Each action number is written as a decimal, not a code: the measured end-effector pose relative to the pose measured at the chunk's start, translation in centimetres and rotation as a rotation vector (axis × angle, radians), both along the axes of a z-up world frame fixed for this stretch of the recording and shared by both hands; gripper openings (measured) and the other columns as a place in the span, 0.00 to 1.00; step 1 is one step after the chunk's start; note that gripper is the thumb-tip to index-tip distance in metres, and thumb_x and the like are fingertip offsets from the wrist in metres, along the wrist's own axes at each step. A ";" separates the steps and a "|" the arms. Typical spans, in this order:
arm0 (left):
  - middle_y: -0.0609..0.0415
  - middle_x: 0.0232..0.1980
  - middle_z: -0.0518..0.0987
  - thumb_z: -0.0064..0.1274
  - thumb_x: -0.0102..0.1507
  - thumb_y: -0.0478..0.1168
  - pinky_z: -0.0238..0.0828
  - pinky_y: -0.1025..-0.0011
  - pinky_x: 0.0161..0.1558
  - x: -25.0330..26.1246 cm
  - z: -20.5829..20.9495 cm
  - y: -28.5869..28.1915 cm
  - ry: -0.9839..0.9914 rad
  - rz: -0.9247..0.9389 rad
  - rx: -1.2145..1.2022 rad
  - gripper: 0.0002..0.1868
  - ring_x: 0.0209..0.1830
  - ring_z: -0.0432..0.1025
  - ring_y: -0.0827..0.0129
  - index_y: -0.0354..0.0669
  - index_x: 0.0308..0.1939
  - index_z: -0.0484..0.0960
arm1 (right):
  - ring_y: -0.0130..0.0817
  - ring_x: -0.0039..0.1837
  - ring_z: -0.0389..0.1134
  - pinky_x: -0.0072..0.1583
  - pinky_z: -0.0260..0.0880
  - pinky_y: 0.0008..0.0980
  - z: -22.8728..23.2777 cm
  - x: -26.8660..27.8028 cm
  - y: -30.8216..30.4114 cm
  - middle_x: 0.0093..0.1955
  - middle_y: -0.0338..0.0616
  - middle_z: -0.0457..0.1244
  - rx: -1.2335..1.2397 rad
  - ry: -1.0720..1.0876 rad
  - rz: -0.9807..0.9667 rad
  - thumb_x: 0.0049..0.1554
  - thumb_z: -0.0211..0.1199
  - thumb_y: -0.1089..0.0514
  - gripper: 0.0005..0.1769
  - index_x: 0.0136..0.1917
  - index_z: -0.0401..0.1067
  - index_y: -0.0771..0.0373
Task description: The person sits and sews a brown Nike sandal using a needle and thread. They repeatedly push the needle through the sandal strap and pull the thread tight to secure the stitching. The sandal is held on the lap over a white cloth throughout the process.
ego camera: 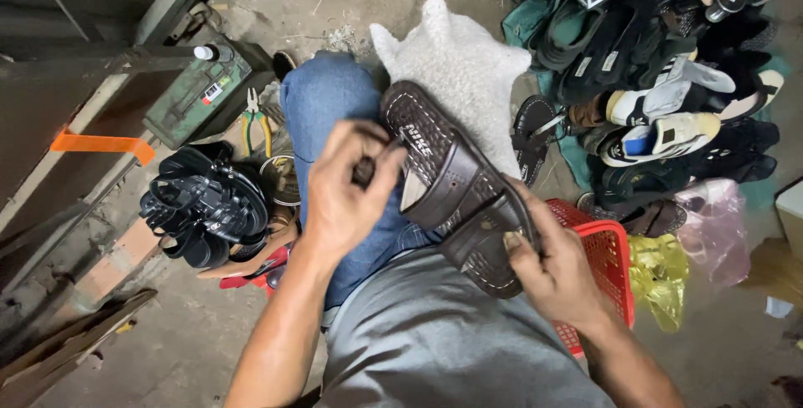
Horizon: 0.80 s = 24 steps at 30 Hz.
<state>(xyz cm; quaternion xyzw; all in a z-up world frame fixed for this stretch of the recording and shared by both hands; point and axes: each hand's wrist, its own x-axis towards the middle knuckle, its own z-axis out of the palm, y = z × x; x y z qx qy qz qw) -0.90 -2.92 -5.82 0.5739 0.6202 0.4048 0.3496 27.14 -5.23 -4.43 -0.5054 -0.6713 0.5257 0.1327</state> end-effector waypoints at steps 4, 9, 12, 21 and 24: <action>0.48 0.30 0.75 0.63 0.64 0.33 0.67 0.64 0.28 0.0 -1.2 1.5 -0.026 0.054 0.159 0.12 0.28 0.73 0.53 0.42 0.33 0.73 | 0.36 0.42 0.68 0.41 0.72 0.43 1.7 0.0 1.3 0.44 0.54 0.70 0.054 0.105 -0.151 0.53 0.56 0.64 0.33 0.73 0.66 0.65; 0.45 0.28 0.78 0.56 0.65 0.28 0.71 0.62 0.27 0.2 1.9 1.6 -0.026 -0.053 0.036 0.05 0.23 0.74 0.53 0.39 0.42 0.78 | 0.35 0.41 0.67 0.40 0.72 0.38 2.2 1.1 0.8 0.45 0.52 0.69 0.044 0.135 -0.199 0.54 0.56 0.64 0.33 0.73 0.67 0.65; 0.56 0.44 0.78 0.42 0.70 0.35 0.70 0.65 0.40 -0.1 1.8 0.5 0.151 -0.242 -0.037 0.09 0.37 0.74 0.63 0.43 0.48 0.80 | 0.32 0.48 0.74 0.45 0.82 0.28 2.2 2.0 0.2 0.59 0.48 0.69 -0.028 0.065 -0.146 0.59 0.49 0.55 0.34 0.76 0.58 0.68; 0.55 0.41 0.73 0.55 0.68 0.33 0.75 0.59 0.38 1.7 -1.6 -0.1 0.457 -0.165 0.085 0.19 0.39 0.75 0.59 0.41 0.64 0.78 | 0.31 0.51 0.75 0.51 0.80 0.27 2.5 2.2 0.1 0.61 0.46 0.69 -0.001 0.032 -0.128 0.60 0.51 0.52 0.34 0.76 0.58 0.67; 0.54 0.41 0.72 0.54 0.69 0.33 0.76 0.57 0.36 2.4 -1.6 0.1 0.478 -0.148 0.083 0.15 0.38 0.75 0.57 0.42 0.60 0.79 | 0.30 0.44 0.75 0.43 0.79 0.29 2.6 2.3 -0.2 0.53 0.43 0.72 -0.015 -0.063 -0.126 0.60 0.50 0.44 0.35 0.75 0.60 0.63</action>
